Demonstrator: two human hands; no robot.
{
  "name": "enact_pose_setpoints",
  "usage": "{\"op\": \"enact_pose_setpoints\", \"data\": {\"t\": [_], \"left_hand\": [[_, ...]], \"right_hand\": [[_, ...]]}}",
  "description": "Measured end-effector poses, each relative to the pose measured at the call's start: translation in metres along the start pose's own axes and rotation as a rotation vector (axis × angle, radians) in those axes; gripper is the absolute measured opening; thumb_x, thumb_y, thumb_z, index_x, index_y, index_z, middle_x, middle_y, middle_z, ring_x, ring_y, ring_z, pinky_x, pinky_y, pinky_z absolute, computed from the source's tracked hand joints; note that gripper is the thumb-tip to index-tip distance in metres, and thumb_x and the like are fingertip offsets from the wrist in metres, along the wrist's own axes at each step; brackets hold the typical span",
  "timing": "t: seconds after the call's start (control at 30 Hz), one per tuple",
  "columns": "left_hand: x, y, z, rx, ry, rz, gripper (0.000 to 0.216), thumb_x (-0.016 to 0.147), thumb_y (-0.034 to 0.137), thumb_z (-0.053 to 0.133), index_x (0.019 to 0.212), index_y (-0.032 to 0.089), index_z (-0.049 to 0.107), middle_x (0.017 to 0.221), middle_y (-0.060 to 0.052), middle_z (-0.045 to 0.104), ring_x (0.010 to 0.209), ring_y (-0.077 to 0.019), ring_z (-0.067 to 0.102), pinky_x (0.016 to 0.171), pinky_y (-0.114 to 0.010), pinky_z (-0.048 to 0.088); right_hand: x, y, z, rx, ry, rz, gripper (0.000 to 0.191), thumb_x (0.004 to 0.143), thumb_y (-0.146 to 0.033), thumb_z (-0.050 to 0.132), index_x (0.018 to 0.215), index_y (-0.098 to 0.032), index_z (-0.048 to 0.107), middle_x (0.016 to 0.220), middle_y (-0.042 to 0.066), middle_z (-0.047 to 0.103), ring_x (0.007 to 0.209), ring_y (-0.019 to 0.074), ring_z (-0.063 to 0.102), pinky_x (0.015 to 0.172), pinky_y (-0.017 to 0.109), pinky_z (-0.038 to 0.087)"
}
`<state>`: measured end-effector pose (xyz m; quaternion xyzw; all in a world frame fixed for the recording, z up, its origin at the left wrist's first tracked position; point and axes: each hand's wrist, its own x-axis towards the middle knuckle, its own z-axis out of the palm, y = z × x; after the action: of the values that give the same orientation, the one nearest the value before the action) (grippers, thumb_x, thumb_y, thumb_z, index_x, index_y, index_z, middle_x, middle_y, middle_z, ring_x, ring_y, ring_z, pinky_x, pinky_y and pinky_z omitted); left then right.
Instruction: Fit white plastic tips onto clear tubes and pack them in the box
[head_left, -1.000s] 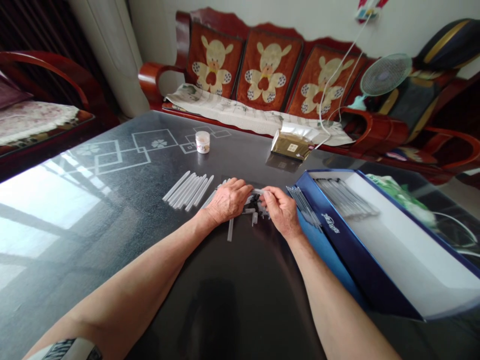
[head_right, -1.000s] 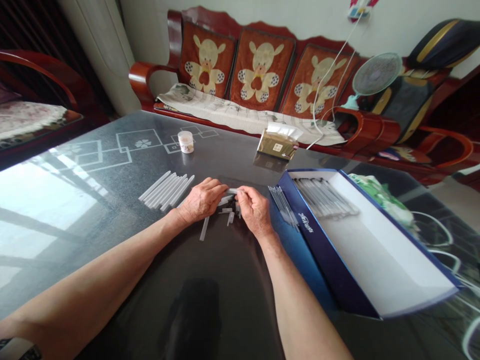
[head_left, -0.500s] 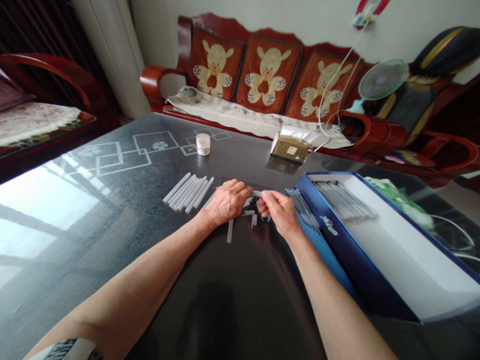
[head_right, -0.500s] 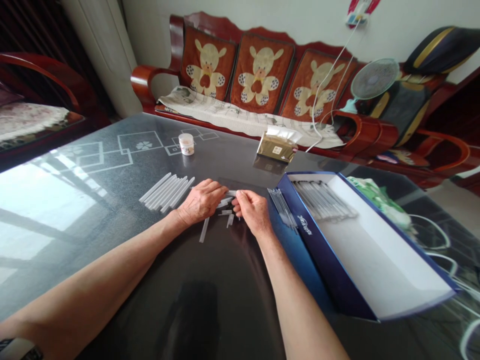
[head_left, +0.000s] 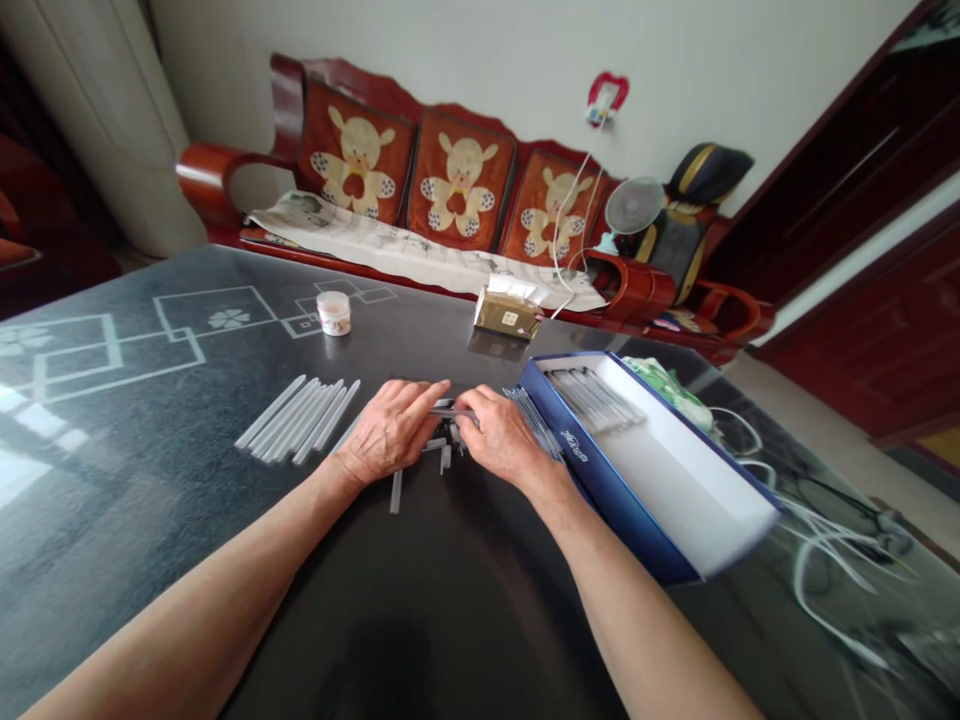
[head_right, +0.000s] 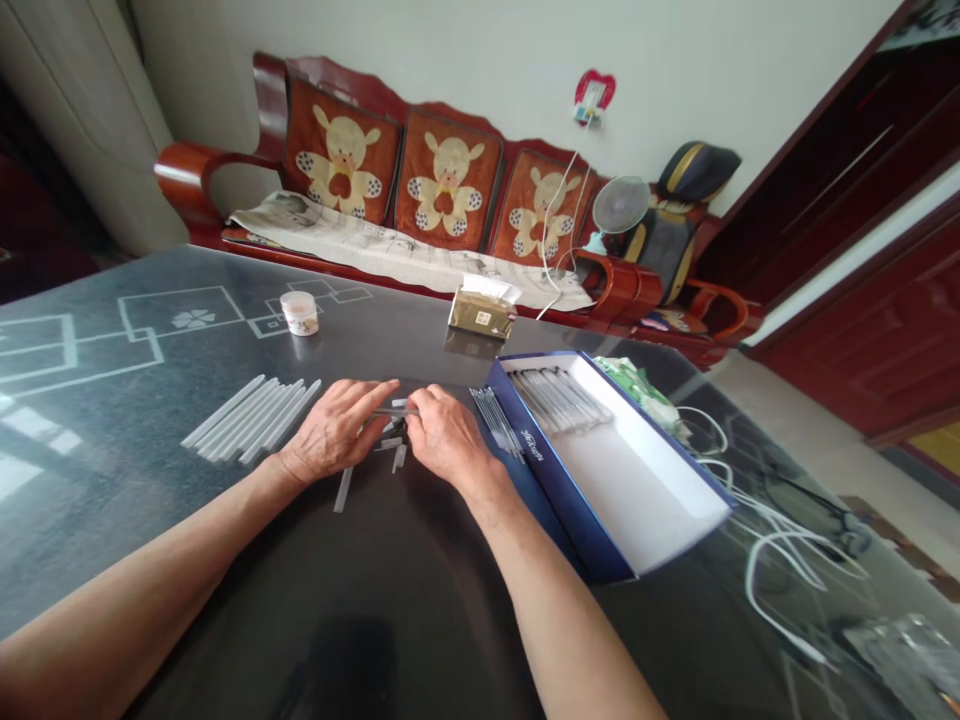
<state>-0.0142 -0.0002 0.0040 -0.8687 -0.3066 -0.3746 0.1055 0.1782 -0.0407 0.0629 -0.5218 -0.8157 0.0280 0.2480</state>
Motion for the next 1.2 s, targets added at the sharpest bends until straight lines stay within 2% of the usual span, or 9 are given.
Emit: {"op": "enact_pose_setpoints", "data": {"t": [0.1, 0.23, 0.4, 0.63, 0.8, 0.93, 1.03, 1.1, 1.2], "left_hand": [[0.000, -0.002, -0.003, 0.048, 0.140, -0.090, 0.055, 0.088, 0.027, 0.052, 0.140, 0.015, 0.038, 0.132, -0.016, 0.052, 0.118, -0.0308, 0.049, 0.096, -0.045, 0.041], [-0.002, -0.008, -0.001, 0.095, 0.254, -0.205, 0.051, 0.088, 0.023, 0.050, 0.138, 0.015, 0.042, 0.129, -0.016, 0.054, 0.115, -0.0288, 0.051, 0.094, -0.043, 0.041], [-0.005, -0.014, 0.003, 0.135, 0.293, -0.365, 0.039, 0.088, 0.022, 0.046, 0.126, 0.016, 0.055, 0.107, -0.012, 0.063, 0.093, -0.0244, 0.056, 0.083, -0.038, 0.044], [-0.004, -0.017, 0.005, 0.153, 0.261, -0.518, 0.032, 0.090, 0.020, 0.041, 0.112, 0.017, 0.064, 0.079, -0.007, 0.061, 0.077, -0.0208, 0.055, 0.076, -0.034, 0.043], [-0.003, -0.017, 0.005, 0.149, 0.179, -0.607, 0.031, 0.088, 0.019, 0.044, 0.109, 0.019, 0.066, 0.080, -0.006, 0.064, 0.078, -0.0192, 0.060, 0.072, -0.029, 0.044], [-0.003, -0.017, 0.005, 0.115, 0.127, -0.630, 0.029, 0.088, 0.021, 0.046, 0.109, 0.020, 0.067, 0.086, -0.005, 0.069, 0.082, -0.0183, 0.064, 0.070, -0.026, 0.045], [-0.004, -0.017, 0.004, 0.096, 0.134, -0.624, 0.028, 0.088, 0.021, 0.046, 0.106, 0.020, 0.068, 0.087, -0.006, 0.071, 0.083, -0.0184, 0.066, 0.071, -0.026, 0.047], [-0.004, -0.017, 0.004, 0.093, 0.150, -0.626, 0.028, 0.088, 0.020, 0.046, 0.106, 0.020, 0.068, 0.088, -0.006, 0.071, 0.082, -0.0180, 0.066, 0.071, -0.026, 0.047], [-0.004, -0.017, 0.004, 0.096, 0.166, -0.626, 0.029, 0.087, 0.019, 0.045, 0.106, 0.019, 0.068, 0.087, -0.006, 0.071, 0.080, -0.0172, 0.066, 0.070, -0.025, 0.047]], "right_hand": [[-0.001, 0.028, -0.036, -0.059, 0.119, 0.039, 0.013, 0.082, -0.019, 0.055, 0.085, -0.020, 0.067, 0.093, 0.005, 0.062, 0.086, 0.0167, 0.061, 0.080, 0.027, 0.047], [-0.009, 0.092, -0.082, -0.264, 0.290, 0.434, 0.019, 0.076, -0.025, 0.059, 0.087, -0.019, 0.072, 0.087, 0.005, 0.065, 0.078, 0.0179, 0.062, 0.076, 0.028, 0.047], [-0.021, 0.146, -0.087, -0.341, -0.006, 0.850, 0.021, 0.072, -0.029, 0.061, 0.084, -0.021, 0.076, 0.083, 0.004, 0.073, 0.081, 0.0205, 0.065, 0.074, 0.027, 0.046], [-0.025, 0.152, -0.066, -0.342, -0.208, 0.908, 0.023, 0.071, -0.028, 0.058, 0.084, -0.023, 0.076, 0.081, 0.003, 0.074, 0.079, 0.0197, 0.066, 0.066, 0.025, 0.044], [-0.022, 0.155, -0.072, -0.364, -0.260, 0.901, 0.023, 0.074, -0.033, 0.057, 0.085, -0.023, 0.075, 0.082, 0.005, 0.073, 0.080, 0.0228, 0.066, 0.068, 0.029, 0.046], [-0.015, 0.135, -0.076, -0.408, -0.057, 0.707, 0.023, 0.079, -0.030, 0.054, 0.086, -0.021, 0.074, 0.082, 0.008, 0.073, 0.083, 0.0257, 0.066, 0.074, 0.033, 0.047], [-0.012, 0.082, -0.056, -0.198, 0.159, 0.393, 0.022, 0.080, -0.029, 0.054, 0.089, -0.021, 0.072, 0.088, 0.006, 0.072, 0.080, 0.0216, 0.066, 0.076, 0.032, 0.048], [-0.014, 0.034, -0.026, 0.022, 0.127, 0.215, 0.019, 0.081, -0.029, 0.053, 0.088, -0.021, 0.070, 0.086, 0.005, 0.071, 0.073, 0.0174, 0.065, 0.072, 0.028, 0.049], [-0.021, -0.033, 0.025, 0.151, -0.035, 0.129, 0.017, 0.082, -0.029, 0.057, 0.093, -0.019, 0.065, 0.081, 0.004, 0.069, 0.071, 0.0169, 0.064, 0.071, 0.028, 0.050]]}}
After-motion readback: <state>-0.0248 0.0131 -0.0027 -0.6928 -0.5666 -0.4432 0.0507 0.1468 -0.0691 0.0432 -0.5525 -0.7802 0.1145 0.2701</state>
